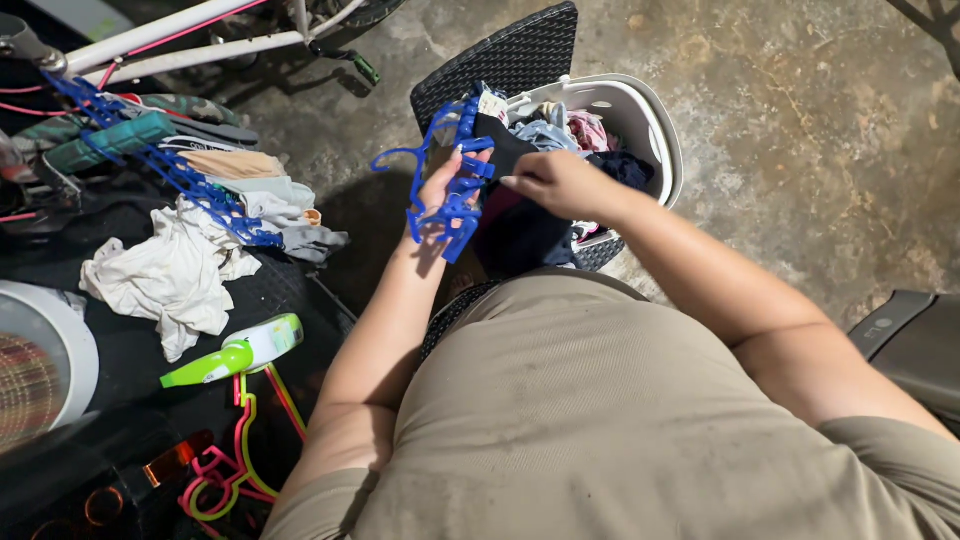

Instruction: The person hangs various small clothing items, including socks and underwear, onto a blue multi-clip hanger. They pick up each item from a white laundry basket and secure it to the hanger's clips.

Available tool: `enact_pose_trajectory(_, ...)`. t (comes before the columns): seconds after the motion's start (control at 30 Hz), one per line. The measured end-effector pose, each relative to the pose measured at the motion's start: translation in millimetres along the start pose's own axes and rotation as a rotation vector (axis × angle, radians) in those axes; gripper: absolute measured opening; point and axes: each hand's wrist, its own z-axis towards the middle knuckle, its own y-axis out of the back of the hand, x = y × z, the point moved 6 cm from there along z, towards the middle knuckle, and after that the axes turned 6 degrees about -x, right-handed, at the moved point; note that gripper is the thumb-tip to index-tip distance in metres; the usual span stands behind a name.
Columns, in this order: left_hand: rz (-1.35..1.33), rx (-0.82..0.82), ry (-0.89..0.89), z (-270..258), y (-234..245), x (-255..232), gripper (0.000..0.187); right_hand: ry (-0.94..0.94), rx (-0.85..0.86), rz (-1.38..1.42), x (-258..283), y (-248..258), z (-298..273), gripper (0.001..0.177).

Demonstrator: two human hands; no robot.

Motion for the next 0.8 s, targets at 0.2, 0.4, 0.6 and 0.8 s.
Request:
enact_pose_trajectory(0.2,0.017,-0.049,-0.090,-15,-18,-2,0.031,-0.155,0.021,0.448,-47,-39,23,0.031)
enact_pose_trajectory(0.4,0.059,-0.085,-0.067,-36,-44,-12,0.033,-0.275,0.080,0.559,-54,-32,22,0.028)
enact_pose_trajectory(0.6,0.109,-0.100,-0.068,-37,-50,-11,0.032,-0.031,0.091,0.504,-46,-19,28,0.027)
enact_pose_trajectory(0.8,0.144,-0.107,-0.058,-38,-52,-9,0.029,0.041,0.028,0.256,-47,-8,37,0.025)
